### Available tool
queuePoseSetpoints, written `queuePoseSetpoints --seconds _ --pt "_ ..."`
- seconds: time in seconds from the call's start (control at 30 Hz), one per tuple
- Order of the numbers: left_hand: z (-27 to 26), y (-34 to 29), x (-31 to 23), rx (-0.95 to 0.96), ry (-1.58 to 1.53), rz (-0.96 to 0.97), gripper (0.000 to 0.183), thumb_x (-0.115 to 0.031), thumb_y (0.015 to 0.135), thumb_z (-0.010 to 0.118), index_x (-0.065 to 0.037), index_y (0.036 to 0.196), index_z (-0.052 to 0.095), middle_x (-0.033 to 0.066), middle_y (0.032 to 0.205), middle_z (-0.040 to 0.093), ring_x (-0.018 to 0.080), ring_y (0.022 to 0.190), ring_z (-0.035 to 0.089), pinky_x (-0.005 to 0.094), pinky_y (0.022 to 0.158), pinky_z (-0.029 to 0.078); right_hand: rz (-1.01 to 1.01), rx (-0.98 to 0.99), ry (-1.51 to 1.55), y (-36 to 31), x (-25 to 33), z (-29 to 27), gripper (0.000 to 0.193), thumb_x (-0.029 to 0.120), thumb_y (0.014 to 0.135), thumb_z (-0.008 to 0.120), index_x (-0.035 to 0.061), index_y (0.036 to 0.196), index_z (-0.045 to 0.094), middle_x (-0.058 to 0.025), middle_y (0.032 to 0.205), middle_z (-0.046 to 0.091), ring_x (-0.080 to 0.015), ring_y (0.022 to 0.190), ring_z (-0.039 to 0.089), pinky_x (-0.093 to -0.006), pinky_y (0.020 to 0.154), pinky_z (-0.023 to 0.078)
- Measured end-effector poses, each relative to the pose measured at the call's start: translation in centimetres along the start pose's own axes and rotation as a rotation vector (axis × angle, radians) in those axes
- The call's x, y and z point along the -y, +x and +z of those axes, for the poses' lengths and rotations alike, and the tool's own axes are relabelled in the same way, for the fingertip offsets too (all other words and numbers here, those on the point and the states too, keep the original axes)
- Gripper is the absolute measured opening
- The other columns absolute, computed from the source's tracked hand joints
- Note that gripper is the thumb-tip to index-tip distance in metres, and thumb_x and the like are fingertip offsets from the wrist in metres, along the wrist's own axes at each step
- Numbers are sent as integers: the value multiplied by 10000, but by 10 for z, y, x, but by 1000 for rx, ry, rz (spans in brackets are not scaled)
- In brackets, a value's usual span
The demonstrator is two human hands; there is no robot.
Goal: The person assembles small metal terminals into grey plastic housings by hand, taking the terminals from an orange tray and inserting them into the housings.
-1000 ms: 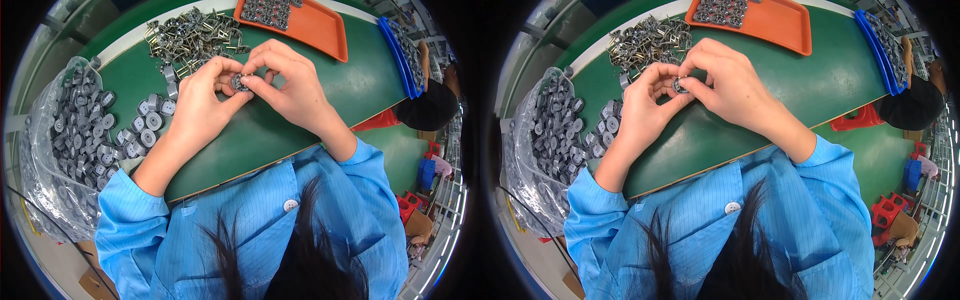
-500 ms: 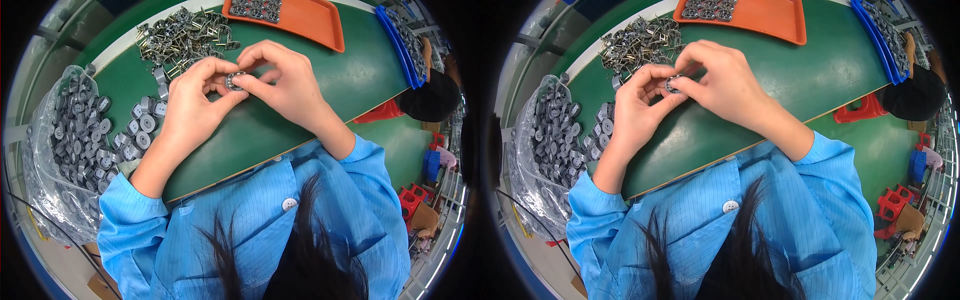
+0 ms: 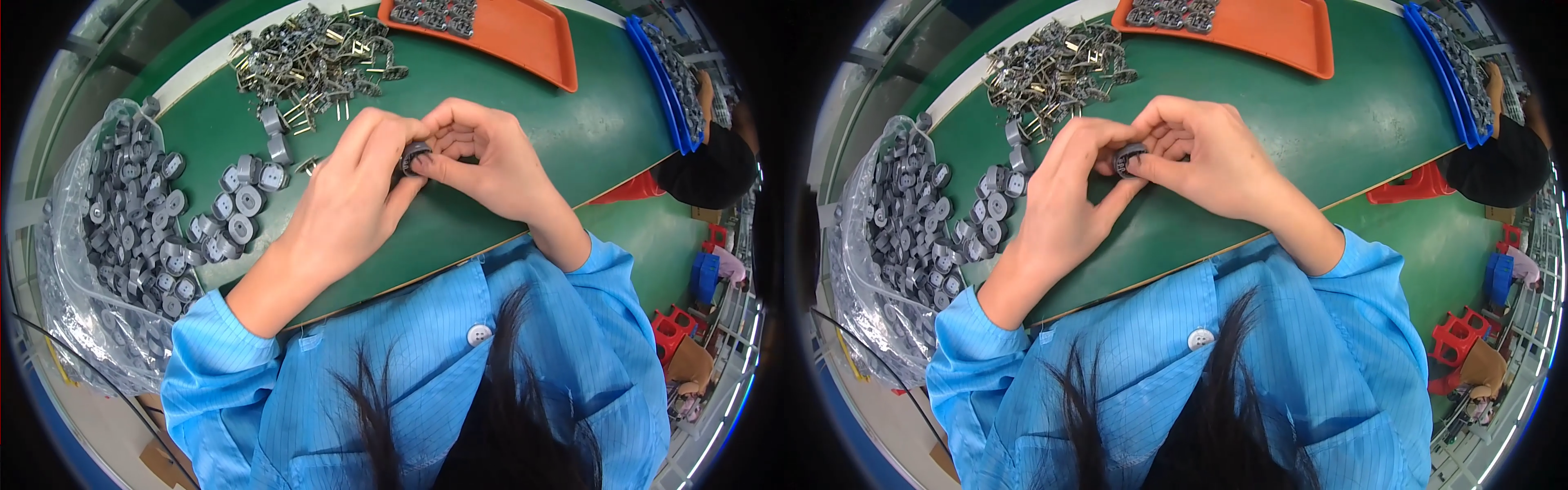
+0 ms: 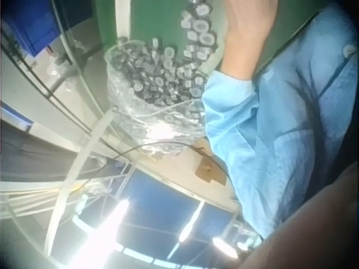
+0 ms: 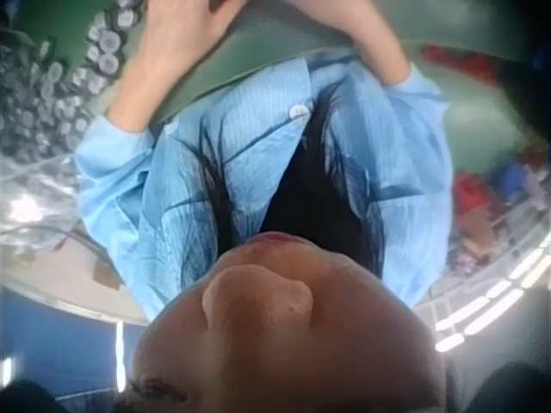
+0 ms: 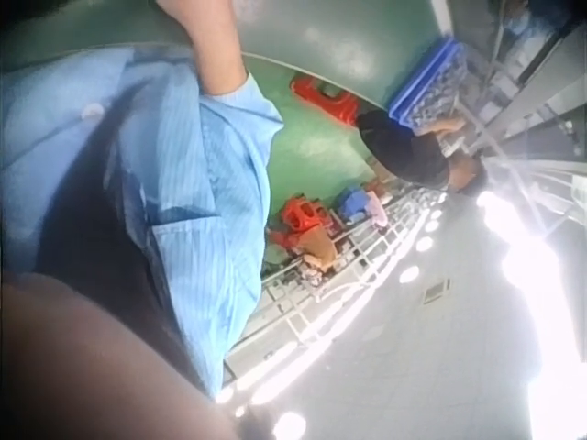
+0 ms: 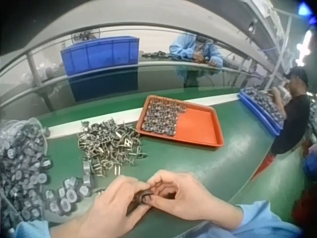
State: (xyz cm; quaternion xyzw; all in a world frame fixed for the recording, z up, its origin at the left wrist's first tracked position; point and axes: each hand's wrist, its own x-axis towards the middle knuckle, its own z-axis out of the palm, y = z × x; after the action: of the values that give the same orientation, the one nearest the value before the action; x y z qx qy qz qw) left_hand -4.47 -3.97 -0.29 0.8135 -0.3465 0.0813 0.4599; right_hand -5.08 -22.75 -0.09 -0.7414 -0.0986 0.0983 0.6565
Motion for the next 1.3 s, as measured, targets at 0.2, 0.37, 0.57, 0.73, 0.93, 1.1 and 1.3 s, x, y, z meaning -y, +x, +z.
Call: queuePoseSetpoints --seconds 0.2,0.37,0.57,0.73,0.93,1.1,1.3 --pt "-62 0 11 -86 615 -175 386 -175 720 782 -28 966 524 138 970 557 337 873 562 395 764 471 -299 -534 -589 54 -16 -106 198 190 777 746 57 914 691 -16 793 652 -110 740 615 -279 721 515" --pt "-73 -18 31 -51 703 -314 296 -219 767 758 2 806 565 136 930 579 312 871 566 388 803 448 15 -521 -504 94 -38 -156 271 254 766 760 41 927 714 -51 819 698 -118 778 648 -280 751 506" --pt "-69 -16 35 -116 403 -363 193 -129 778 720 -6 768 572 115 860 635 293 861 587 374 804 456 74 -552 -760 118 -33 -155 247 223 809 730 23 952 703 -32 844 699 -84 788 630 -244 737 491" --pt "-65 -12 27 -74 551 -322 187 -135 785 718 -10 829 586 121 865 637 306 874 592 379 820 454 3 -662 -770 140 -50 -166 274 222 747 756 -1 883 674 -111 775 701 -162 713 667 -294 669 522" --pt "-70 -18 34 -25 470 -314 203 -138 811 713 5 906 603 117 928 659 265 891 616 341 824 471 -659 -262 1 101 -17 -104 275 201 719 783 8 871 658 -76 743 673 -149 680 633 -288 653 515" --pt "-60 -20 27 -75 418 -344 201 -122 763 740 -13 840 590 117 837 624 298 802 589 377 735 472 -641 -82 -891 64 -12 -18 153 100 796 648 62 943 627 -89 912 613 -269 907 603 -366 783 511" --pt "-59 -13 22 -202 368 -117 205 -54 766 731 -10 899 581 89 845 605 223 771 601 316 719 483 -614 127 -879 28 -10 -23 114 40 797 657 42 907 626 -68 882 619 -224 840 607 -327 724 510"
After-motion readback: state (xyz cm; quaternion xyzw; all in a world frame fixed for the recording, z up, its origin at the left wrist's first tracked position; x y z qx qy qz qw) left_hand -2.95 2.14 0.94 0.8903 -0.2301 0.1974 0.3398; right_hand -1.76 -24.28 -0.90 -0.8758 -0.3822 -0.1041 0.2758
